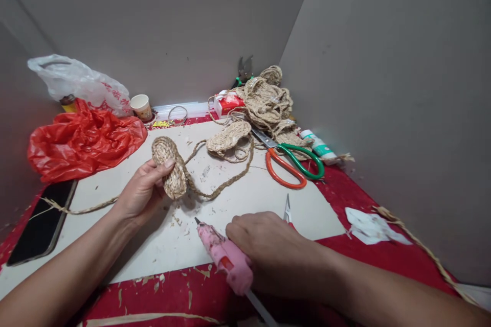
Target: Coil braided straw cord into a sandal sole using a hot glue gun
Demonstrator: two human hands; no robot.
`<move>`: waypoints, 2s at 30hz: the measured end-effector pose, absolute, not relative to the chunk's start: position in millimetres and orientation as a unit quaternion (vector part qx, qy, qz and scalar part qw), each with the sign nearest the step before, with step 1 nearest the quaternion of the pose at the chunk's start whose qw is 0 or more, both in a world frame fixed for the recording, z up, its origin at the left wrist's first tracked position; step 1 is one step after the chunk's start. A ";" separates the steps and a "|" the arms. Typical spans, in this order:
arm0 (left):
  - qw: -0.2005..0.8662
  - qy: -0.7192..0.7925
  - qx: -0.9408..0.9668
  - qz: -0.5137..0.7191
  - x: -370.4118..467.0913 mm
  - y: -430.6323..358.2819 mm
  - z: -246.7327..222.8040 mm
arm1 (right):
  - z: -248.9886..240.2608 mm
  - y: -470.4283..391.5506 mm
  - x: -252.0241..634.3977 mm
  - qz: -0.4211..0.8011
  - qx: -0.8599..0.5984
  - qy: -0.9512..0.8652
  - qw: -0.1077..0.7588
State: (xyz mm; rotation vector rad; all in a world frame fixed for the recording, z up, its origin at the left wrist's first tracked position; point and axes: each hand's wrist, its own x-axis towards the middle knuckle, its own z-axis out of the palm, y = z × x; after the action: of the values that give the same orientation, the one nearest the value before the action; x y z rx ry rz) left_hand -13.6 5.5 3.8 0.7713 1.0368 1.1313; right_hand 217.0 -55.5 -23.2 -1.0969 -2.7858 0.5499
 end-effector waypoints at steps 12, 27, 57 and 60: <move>0.543 0.429 0.481 0.538 -20.7 -7.6 27.6 | 21.6 -31.3 213.8 0.232 -0.335 -0.856 0.317; 0.485 0.449 0.521 0.540 -20.9 -19.1 28.0 | 4.1 -20.8 182.6 0.302 -0.253 -0.780 0.486; 0.530 0.475 0.467 0.525 -8.5 -19.7 17.6 | 3.6 -20.9 180.5 0.317 -0.278 -0.794 0.437; 0.530 0.482 0.430 0.550 0.4 -22.0 15.4 | -4.2 -20.4 177.7 0.238 -0.301 -0.834 0.396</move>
State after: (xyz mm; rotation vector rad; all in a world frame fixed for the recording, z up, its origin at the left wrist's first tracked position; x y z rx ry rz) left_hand 0.4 -22.0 15.4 1.0264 1.1498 1.3130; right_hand 177.7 -20.4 -4.2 -0.7620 -2.1147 0.6037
